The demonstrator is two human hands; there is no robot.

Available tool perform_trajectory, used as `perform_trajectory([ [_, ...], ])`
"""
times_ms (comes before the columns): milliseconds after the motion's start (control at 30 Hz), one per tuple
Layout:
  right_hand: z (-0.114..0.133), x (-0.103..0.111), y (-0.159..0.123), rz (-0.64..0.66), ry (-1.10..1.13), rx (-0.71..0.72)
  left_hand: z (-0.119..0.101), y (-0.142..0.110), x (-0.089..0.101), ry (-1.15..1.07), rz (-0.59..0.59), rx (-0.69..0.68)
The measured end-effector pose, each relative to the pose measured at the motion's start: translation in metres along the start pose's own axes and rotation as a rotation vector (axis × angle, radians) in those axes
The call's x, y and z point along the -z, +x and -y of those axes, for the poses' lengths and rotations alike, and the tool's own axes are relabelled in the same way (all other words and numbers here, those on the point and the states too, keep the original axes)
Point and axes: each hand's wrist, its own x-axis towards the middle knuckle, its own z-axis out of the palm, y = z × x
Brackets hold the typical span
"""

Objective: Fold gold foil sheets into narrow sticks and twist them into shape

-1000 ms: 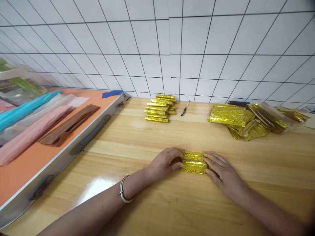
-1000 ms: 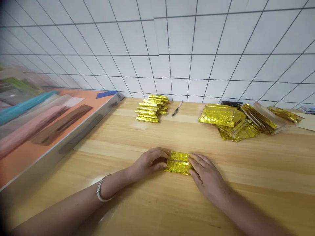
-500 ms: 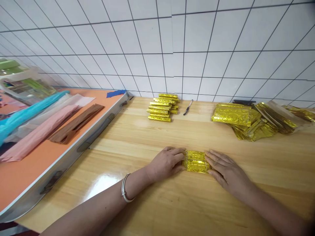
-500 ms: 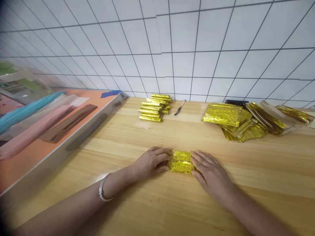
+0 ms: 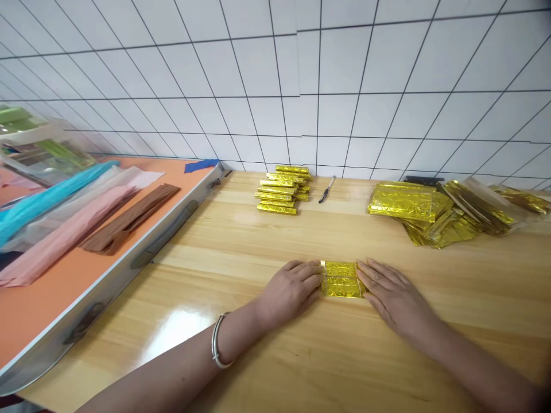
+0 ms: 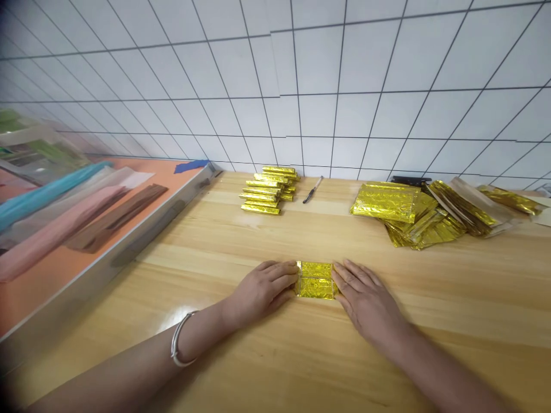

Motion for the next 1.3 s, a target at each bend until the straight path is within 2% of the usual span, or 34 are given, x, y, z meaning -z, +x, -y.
perform_trajectory([
  [300,0.001,0.007,-0.002,-0.006,0.035,-0.046,0.005,0.0,0.007,-0.064,0.026,0.035],
  [567,-0.009,0.011,0.003,0.025,0.148,-0.026,0.02,0.009,0.009,-0.07,0.09,-0.103],
  [700,-0.01,0.008,0.002,0.022,0.172,-0.034,0.023,0.01,0.011,-0.042,0.119,-0.113],
  [1067,-0.01,0.009,0.003,0.022,0.201,-0.048,0.013,0.007,0.012,0.005,0.125,-0.111],
  [1300,-0.001,0.01,-0.006,0.015,0.124,-0.006,0.002,-0.003,0.008,0.037,0.096,-0.121],
])
